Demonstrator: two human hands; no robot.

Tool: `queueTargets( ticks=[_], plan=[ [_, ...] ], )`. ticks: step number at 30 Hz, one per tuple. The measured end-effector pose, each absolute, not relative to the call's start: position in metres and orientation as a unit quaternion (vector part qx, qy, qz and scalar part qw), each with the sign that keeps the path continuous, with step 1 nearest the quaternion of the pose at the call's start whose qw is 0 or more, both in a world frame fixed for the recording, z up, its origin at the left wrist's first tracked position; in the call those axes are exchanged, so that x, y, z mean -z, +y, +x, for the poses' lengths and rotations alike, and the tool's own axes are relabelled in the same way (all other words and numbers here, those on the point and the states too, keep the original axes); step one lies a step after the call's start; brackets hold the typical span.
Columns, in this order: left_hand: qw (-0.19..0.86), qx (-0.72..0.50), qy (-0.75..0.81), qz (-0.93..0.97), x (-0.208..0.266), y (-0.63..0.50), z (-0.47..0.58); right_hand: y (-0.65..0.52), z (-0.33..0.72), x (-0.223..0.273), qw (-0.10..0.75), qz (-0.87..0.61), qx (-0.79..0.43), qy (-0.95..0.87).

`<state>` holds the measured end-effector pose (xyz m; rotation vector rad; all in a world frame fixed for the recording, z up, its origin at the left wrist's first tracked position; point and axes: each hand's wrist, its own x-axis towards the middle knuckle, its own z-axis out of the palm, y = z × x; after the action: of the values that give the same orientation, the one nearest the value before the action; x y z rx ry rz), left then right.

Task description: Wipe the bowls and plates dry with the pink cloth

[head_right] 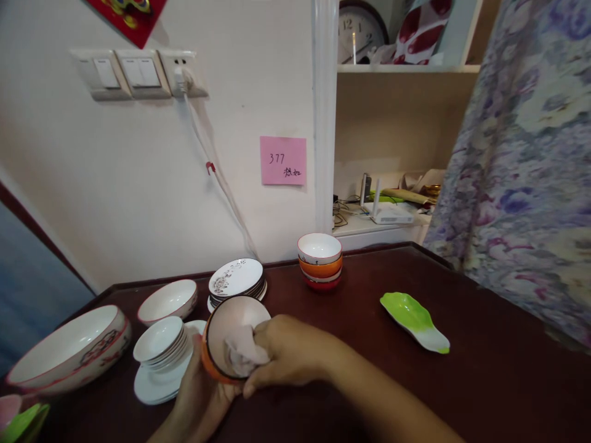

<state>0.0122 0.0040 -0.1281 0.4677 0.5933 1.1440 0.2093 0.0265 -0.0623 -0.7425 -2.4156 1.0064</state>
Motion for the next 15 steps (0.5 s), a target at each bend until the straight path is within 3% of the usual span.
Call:
queueTargets(
  ticks=[3, 7, 13, 15],
  plan=[
    [0.764, -0.518, 0.307, 0.23, 0.126, 0.004, 0.011, 0.029, 0.225, 0.051, 0.304, -0.282, -0.483, -0.771],
    [0.76, -0.51, 0.328, 0.236, 0.129, 0.006, 0.008, 0.028, 0.233, 0.044, 0.376, -0.356, -0.441, -0.733],
    [0.766, -0.529, 0.301, 0.208, 0.127, 0.009, 0.008, 0.022, 0.214, 0.057, 0.195, -0.385, -0.328, -0.84],
    [0.778, -0.52, 0.283, 0.21, 0.126, 0.01, 0.006, 0.023, 0.207, 0.064, 0.188, -0.394, -0.302, -0.847]
  ],
)
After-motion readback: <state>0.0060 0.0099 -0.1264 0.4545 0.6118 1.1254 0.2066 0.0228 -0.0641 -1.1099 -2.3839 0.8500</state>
